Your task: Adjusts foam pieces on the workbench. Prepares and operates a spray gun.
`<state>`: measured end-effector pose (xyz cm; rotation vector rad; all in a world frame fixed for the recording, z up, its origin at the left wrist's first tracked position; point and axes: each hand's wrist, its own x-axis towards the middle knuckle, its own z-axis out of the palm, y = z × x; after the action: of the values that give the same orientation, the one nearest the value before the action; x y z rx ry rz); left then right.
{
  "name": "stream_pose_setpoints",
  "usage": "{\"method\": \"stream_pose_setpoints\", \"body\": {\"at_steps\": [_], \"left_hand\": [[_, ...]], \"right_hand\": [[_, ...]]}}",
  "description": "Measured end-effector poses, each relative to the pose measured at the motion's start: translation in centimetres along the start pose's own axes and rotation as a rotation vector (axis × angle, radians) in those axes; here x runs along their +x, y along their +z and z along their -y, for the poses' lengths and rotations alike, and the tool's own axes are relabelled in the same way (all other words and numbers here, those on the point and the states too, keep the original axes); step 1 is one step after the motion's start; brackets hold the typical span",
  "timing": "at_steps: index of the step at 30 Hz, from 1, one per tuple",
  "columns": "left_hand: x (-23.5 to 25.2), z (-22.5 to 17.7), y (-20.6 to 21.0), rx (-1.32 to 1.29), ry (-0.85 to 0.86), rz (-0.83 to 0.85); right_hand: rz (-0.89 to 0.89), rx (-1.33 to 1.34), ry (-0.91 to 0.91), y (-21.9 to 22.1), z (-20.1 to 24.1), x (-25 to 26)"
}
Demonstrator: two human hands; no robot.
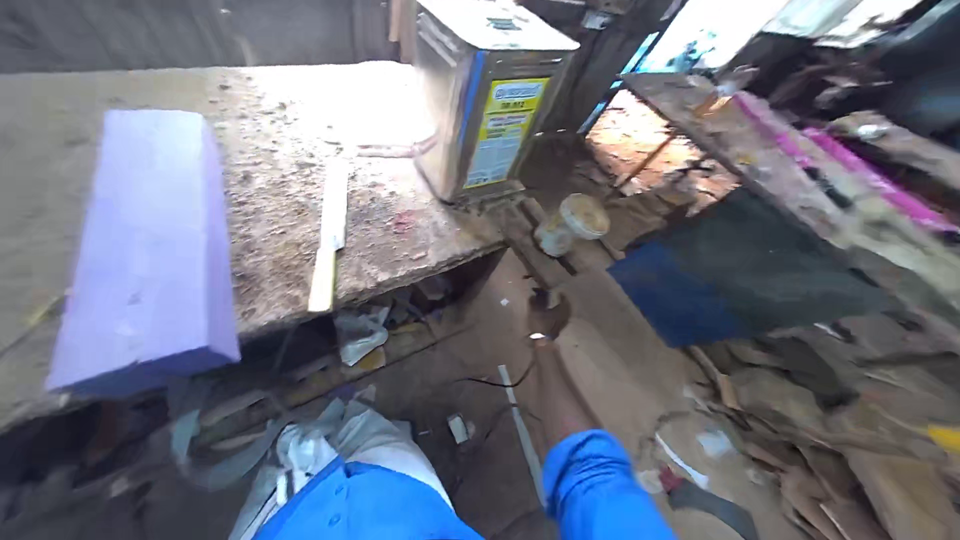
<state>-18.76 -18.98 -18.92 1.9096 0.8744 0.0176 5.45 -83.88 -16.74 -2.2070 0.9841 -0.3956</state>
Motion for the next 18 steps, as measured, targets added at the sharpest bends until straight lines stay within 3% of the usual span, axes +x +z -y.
{"method": "stream_pose_setpoints", "body": {"at_steps": [2,3,5,7,9,12,15,18], "left_hand": [[-2.6,-0.6,-0.8,0.292,0.108,0.103],[-3.7,-1.4,-1.0,0.353,0.071,0.162],[-4.2,0.0,-2.2,0.391,-0.164,0.302],[-3.8,3.3,-3.7,0.394,-0.308,0.406],[-4.3,5.8,-4.8,0.400,-0.373,0.406],[-6.0,9.0,-5.8,0.329,-0.448,0.354],[-6.6,11.7,-6.3,0.377,-0.469,0.465],[-5.0,13.4,-7.3,0.517,-0.365,0.635]], "right_hand": [[0.104,-0.021,-0.079,0.0,0.1,4.4],[0.171,-0.011,-0.100,0.1,0.3,5.1],[0.227,0.053,-0.151,0.8,-0.3,4.7],[0.131,0.152,-0.199,1.1,-2.4,4.0],[-0.066,0.300,-0.260,0.7,-5.5,2.2],[-0.205,0.311,-0.300,-1.3,-9.8,-4.6],[0.148,0.602,-0.252,-5.3,-8.3,-17.0],[0.509,0.816,-0.304,-7.4,-4.0,-29.7]]}}
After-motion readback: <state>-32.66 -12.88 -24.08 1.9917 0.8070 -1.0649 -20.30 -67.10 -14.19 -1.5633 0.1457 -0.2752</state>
